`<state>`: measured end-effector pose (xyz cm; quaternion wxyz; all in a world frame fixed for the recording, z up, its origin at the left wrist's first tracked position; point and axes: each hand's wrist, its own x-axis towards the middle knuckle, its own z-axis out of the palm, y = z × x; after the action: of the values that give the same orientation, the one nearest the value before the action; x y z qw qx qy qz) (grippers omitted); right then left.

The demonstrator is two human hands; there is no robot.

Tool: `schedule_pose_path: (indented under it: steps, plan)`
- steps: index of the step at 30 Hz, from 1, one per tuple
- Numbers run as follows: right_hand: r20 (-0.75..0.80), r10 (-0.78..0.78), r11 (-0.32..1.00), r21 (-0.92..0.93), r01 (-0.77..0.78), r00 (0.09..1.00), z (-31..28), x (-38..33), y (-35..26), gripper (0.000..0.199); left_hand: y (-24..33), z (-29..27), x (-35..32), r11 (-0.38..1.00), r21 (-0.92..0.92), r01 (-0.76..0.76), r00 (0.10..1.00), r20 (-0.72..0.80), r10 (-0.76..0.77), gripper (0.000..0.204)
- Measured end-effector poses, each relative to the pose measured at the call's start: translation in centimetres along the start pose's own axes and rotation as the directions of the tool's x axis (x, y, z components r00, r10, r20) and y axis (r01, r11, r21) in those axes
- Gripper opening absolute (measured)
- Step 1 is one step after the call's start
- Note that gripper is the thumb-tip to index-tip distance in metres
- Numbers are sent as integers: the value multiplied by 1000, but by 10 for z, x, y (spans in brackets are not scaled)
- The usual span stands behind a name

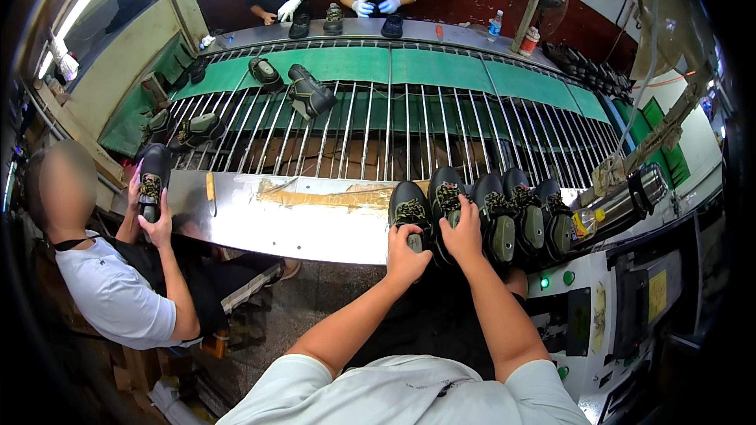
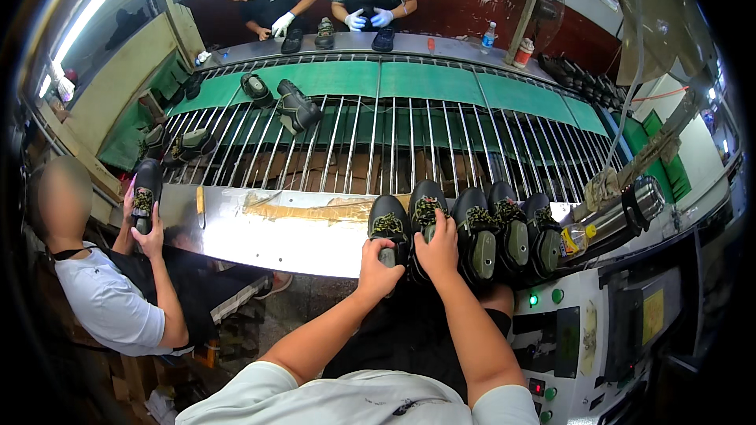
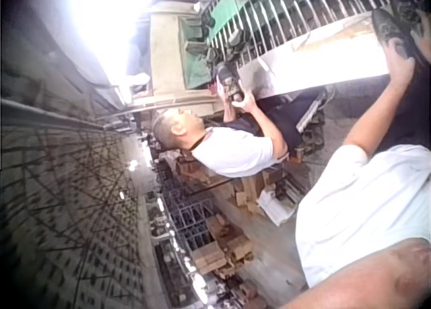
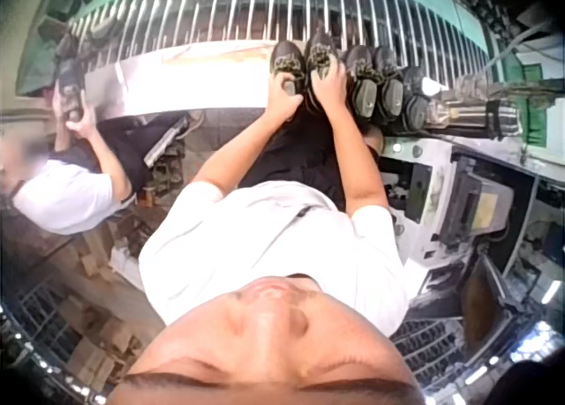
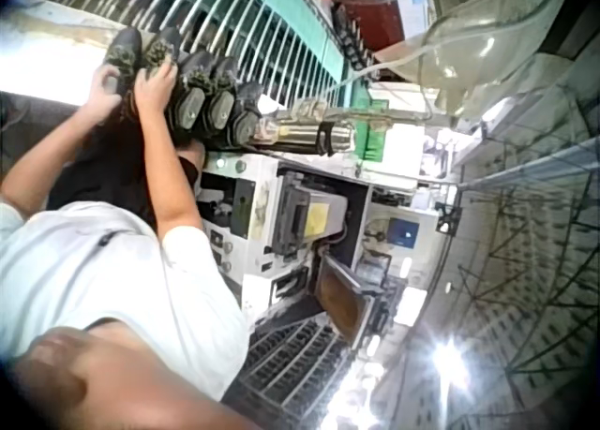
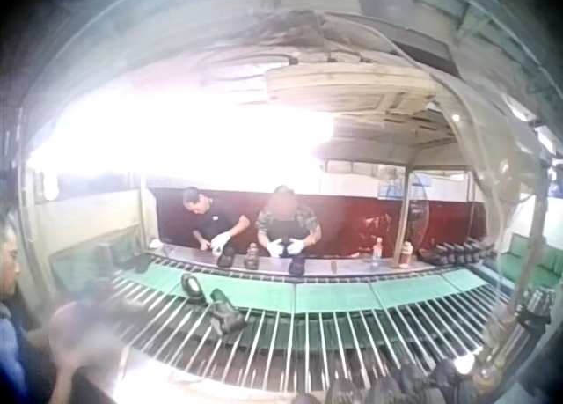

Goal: The person places shoes one at a time into a lasting machine, activates the press using buttons on the control panel, and removes the shoes to place them on a conveyor belt.

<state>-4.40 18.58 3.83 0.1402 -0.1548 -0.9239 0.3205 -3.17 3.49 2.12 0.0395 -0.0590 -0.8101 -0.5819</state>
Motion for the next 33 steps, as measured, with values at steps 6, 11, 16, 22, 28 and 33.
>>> schedule_pose_path:
  steps: [6, 11, 16, 22, 28, 33]
  plan:
    - [61, 97, 986, -139, -88, 993, 3, 0, -18, 69, -8, -8, 2, 990, -103, 96, 995, -31, -100, 43]
    - [53, 99, 989, -115, -92, 994, 0, -3, -17, 67, -10, -48, 7, 888, -321, 330, 943, 63, -328, 38]
    - [84, 135, 984, -132, -123, 987, 1, 2, -23, 66, -8, -32, 17, 983, -183, 30, 998, -48, -39, 37]
    - [22, 111, 994, -23, -111, 994, 4, -3, -11, 63, 8, -9, 18, 994, -52, 93, 996, 3, -93, 47]
    - [-2, 69, 998, -2, -69, 998, 4, -1, -9, 60, -4, -17, 19, 992, 116, 46, 992, 108, -58, 65]
    - [1, 87, 996, 9, -87, 996, 3, -3, -8, 60, -31, -7, 38, 997, -76, 26, 1000, 13, -25, 51]
